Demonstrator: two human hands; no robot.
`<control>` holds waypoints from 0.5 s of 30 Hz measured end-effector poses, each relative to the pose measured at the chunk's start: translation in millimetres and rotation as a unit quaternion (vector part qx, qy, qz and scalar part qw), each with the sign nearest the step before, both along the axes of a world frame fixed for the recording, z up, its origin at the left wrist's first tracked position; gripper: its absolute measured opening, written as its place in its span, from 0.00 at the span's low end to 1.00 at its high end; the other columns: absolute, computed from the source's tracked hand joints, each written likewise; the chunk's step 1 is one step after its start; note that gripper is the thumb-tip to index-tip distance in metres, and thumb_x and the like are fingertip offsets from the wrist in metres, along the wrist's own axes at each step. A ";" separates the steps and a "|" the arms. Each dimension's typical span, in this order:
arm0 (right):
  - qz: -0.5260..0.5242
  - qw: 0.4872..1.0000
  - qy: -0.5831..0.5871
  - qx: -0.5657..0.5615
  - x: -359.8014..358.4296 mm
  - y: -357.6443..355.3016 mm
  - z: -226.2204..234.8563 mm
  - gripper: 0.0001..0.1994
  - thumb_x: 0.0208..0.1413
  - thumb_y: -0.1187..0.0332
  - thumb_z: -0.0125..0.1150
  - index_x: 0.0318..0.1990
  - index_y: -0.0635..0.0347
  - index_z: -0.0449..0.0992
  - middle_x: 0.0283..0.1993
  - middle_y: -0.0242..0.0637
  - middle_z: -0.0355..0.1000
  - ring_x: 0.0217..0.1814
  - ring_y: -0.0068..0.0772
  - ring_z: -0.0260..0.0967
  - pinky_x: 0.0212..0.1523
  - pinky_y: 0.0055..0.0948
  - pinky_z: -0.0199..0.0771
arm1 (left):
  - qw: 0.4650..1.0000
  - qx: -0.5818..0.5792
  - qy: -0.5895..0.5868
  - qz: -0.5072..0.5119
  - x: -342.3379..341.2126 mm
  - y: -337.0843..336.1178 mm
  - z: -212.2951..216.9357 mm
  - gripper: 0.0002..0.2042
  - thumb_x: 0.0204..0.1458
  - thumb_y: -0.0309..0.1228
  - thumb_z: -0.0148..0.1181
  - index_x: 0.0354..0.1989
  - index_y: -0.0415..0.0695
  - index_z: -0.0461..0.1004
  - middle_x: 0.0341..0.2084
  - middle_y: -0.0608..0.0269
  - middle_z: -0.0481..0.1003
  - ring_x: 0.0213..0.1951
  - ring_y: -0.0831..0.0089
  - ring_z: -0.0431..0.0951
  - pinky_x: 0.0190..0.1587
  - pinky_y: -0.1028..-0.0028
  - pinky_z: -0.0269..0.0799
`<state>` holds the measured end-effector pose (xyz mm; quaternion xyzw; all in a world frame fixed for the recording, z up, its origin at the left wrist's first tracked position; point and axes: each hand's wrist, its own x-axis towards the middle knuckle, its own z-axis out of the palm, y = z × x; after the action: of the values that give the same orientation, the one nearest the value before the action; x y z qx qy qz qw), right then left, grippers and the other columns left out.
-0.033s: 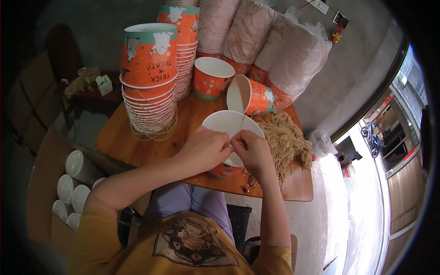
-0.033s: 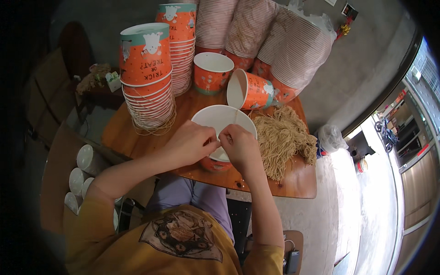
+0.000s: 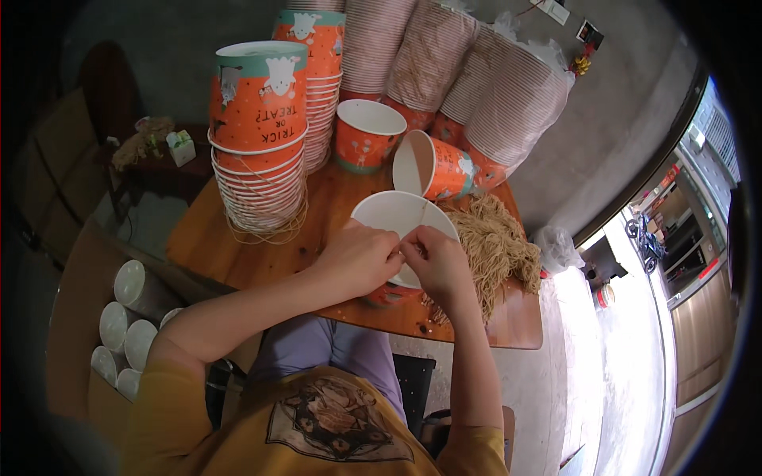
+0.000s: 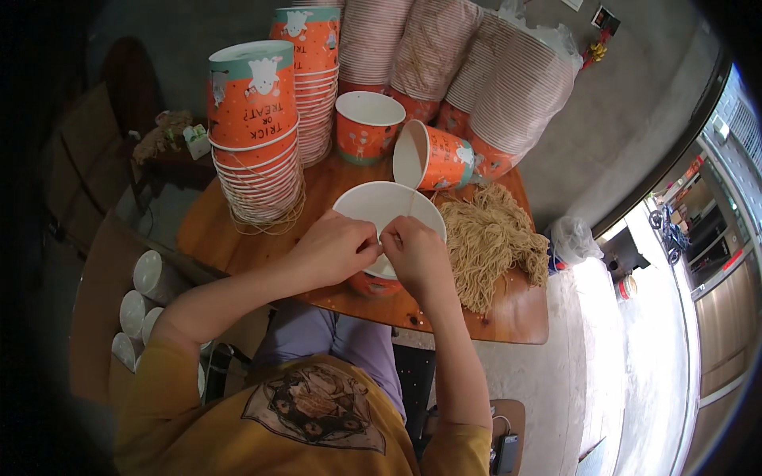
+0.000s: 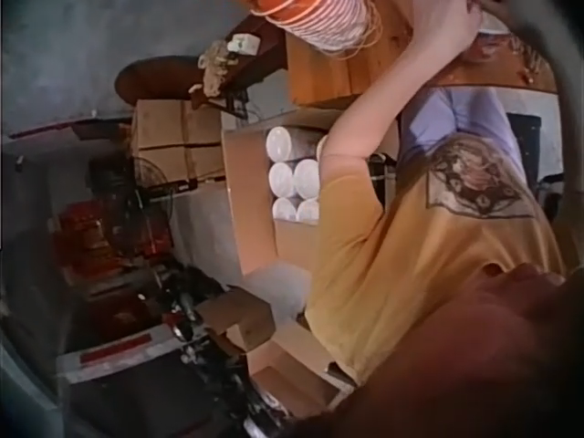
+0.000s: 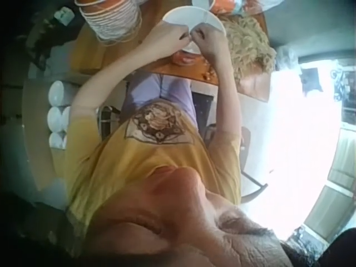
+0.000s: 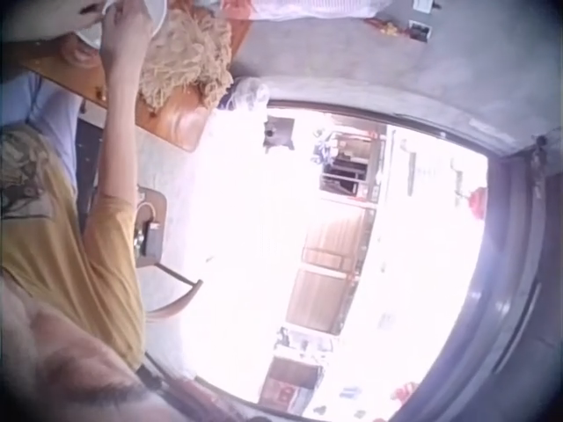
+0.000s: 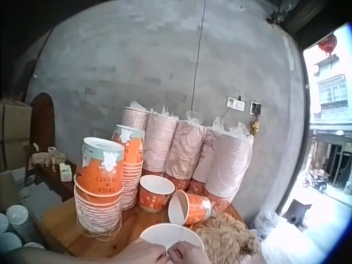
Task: Threading and tying thin strings through holes in paper buckets for packaging.
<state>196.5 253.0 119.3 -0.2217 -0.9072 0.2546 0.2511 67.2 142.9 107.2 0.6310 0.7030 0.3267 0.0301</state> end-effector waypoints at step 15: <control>-0.029 0.983 -0.100 0.153 -28.3 34.3 -25.4 0.08 0.49 0.70 0.52 0.26 0.67 0.74 0.27 0.59 0.73 0.32 0.58 0.74 0.36 0.50 0.74 | 0.994 0.035 -0.009 -0.103 -4.5 -10.5 14.6 0.09 0.50 0.34 0.57 0.30 0.41 0.68 0.30 0.56 0.69 0.36 0.55 0.71 0.42 0.62 0.64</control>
<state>168.2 287.3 93.9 -0.2314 -0.9492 0.0814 0.1971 62.6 132.4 121.8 0.6976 0.6225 0.3517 0.0480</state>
